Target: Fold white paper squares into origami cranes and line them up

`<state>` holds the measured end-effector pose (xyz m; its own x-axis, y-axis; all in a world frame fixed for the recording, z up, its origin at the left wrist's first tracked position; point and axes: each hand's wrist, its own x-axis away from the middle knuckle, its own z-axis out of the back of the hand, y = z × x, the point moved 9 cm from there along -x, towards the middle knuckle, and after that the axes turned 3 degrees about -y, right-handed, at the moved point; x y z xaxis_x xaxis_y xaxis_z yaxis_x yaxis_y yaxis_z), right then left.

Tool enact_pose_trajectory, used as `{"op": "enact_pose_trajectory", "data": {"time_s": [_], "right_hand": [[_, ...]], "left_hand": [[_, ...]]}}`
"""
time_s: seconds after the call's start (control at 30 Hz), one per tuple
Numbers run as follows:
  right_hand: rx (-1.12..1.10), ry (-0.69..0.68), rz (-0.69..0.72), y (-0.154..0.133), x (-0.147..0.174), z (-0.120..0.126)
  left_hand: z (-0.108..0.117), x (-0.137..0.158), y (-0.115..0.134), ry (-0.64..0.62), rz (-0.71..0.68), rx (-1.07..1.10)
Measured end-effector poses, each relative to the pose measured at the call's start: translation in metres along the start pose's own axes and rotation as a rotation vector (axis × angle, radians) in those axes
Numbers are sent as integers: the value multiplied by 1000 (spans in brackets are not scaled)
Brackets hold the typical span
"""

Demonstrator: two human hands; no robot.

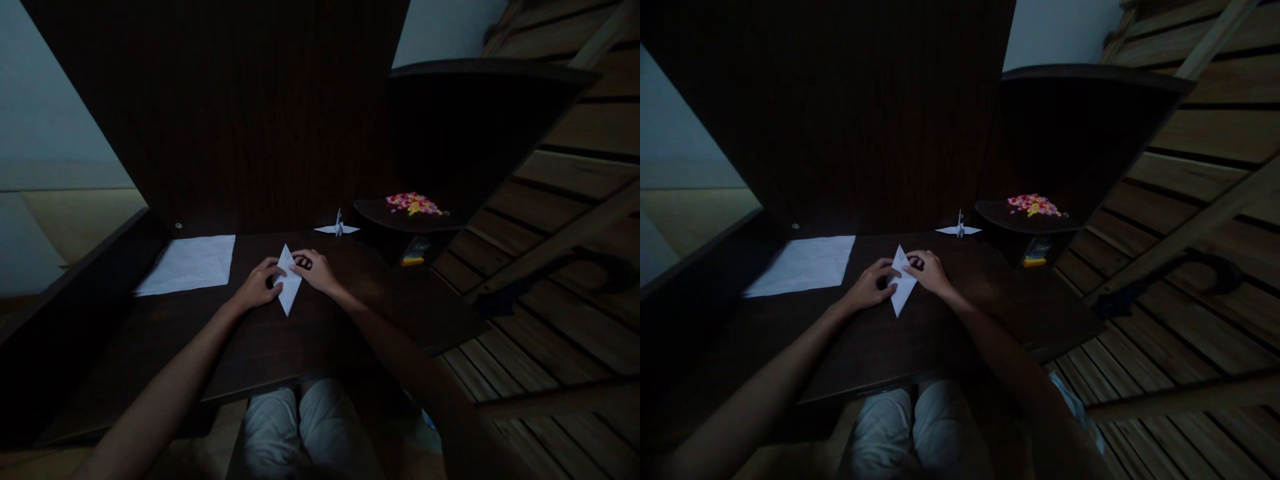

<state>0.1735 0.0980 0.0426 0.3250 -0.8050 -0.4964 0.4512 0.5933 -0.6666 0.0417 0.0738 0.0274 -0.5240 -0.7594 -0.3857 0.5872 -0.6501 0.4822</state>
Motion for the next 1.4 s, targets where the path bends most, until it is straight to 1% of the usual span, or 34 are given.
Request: {"op": "enact_pose_trajectory", "data": {"time_s": [0.1, 0.17, 0.3, 0.47, 0.57, 0.67, 0.8, 0.97, 1.23, 1.4], "right_hand": [[156, -69, 7, 7, 1, -9], [237, -109, -11, 12, 1, -15], [302, -155, 20, 14, 3, -22], [380, -338, 43, 19, 8, -40], [396, -398, 66, 20, 11, -47], [433, -457, 49, 20, 12, -51], [490, -544, 2, 18, 14, -52], [499, -570, 12, 17, 15, -53], [464, -536, -16, 21, 14, -54], [480, -537, 33, 20, 13, -56]], "left_hand": [[4, 2, -5, 36, 19, 19], [3, 3, -8, 25, 22, -1], [-6, 4, -12, -71, 11, -105], [-17, 6, -16, -202, 20, -168], [-20, 6, -14, -260, 31, -208], [-22, 7, -15, -300, 58, -234], [-24, 8, -17, -318, 76, -245], [-25, 8, -18, -317, 72, -249], [-27, 7, -18, -333, 83, -276], [-28, 7, -17, -329, 82, -268]]}}
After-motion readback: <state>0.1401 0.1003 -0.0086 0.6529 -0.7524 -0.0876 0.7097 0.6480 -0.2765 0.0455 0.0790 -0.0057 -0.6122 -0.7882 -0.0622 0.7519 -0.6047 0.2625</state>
